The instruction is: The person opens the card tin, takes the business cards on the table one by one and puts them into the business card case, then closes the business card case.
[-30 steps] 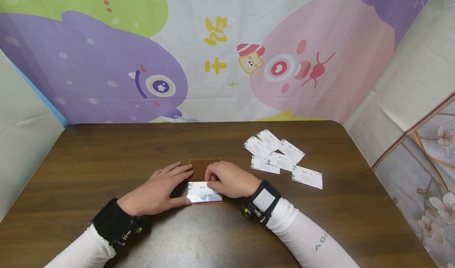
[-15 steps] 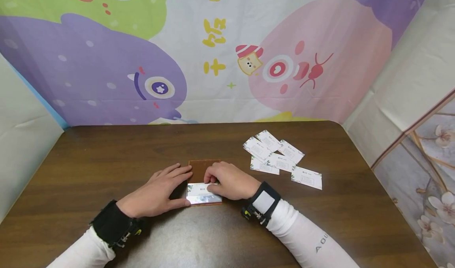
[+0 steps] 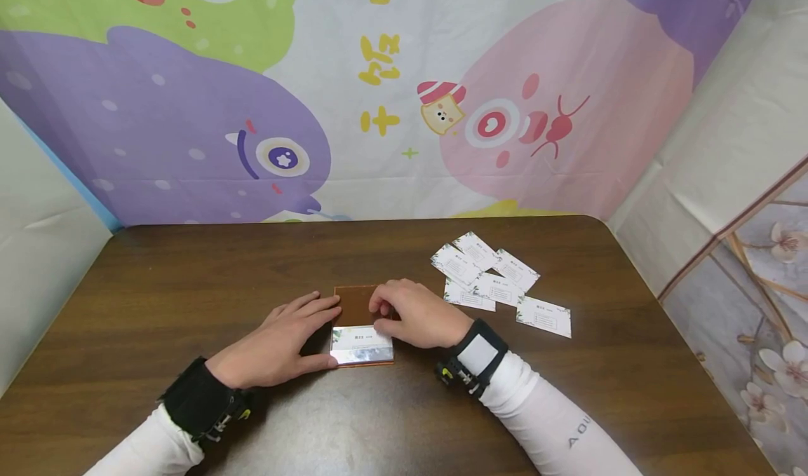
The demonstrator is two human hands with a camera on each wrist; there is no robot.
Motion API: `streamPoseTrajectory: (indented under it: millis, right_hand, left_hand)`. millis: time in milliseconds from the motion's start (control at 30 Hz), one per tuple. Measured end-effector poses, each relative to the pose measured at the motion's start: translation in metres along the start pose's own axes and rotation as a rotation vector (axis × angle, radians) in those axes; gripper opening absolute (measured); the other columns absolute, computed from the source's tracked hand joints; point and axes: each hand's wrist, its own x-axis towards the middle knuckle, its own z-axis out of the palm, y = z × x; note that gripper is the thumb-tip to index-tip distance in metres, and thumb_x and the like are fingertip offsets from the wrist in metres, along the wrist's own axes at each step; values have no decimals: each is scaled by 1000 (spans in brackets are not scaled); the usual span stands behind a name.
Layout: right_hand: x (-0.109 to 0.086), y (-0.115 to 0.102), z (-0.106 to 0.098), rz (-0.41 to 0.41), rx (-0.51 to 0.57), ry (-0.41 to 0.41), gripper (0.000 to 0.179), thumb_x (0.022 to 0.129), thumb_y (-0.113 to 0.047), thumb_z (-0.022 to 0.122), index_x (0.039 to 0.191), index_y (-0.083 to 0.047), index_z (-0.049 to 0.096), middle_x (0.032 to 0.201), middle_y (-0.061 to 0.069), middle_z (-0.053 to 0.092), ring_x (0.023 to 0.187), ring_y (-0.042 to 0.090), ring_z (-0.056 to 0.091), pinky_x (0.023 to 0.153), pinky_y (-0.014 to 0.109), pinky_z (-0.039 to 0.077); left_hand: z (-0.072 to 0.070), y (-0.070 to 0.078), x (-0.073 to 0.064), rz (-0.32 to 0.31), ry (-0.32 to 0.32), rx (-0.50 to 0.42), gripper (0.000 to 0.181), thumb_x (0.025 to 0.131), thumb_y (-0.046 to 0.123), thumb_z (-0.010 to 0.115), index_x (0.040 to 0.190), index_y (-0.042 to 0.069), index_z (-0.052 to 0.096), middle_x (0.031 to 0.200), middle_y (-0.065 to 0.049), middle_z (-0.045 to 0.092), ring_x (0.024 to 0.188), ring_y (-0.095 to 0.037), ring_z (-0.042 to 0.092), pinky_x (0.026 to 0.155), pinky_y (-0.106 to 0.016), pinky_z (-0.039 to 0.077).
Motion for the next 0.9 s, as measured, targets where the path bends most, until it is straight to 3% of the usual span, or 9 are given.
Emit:
streamPoseTrajectory:
  millis: [433,900]
  right_hand:
    - [-16,24,-22,59,3,73,22,99,-18,78,117,-9,70,103,-3,65,96,17,60,87,37,52]
    - [-54,61,-42,156,-6,155,28,93,-18,83,115,-8,70,100,0,66,92,18,59,80,35,50]
  left_hand:
    - [0,0,0,-2,0,1,82,98,52,74,161,6,47,168,-11,39,158,-42,24,117,-72,28]
    - [0,0,-1,1,1,-17,81,99,51,74,161,7,47,168,-12,39,158,-42,24,116,-72,28]
